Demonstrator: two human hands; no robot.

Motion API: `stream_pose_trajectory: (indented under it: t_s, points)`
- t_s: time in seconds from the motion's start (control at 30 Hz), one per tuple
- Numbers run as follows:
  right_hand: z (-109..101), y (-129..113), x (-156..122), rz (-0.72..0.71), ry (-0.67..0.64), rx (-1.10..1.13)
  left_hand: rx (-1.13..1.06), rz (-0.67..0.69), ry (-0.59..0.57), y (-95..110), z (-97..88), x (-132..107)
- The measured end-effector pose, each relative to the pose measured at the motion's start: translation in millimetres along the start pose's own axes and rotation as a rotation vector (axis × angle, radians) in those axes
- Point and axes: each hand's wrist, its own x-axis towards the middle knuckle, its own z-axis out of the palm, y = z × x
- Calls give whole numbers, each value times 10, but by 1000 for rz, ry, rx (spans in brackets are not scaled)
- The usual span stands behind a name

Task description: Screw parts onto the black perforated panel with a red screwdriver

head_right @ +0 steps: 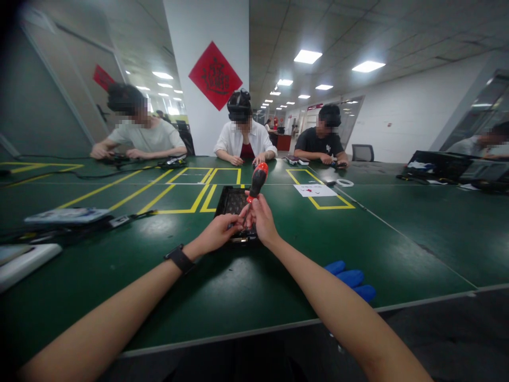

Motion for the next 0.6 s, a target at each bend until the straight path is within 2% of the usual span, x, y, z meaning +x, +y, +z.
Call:
stream_pose_trajectory:
  t_s: [0.27,0.6]
  points:
    - [-9,12,4,2,1,-3,-3,23,-14,16,-20,15]
    - [-3,23,9,-6,25,-10,-89,-80,47,-8,20,-9]
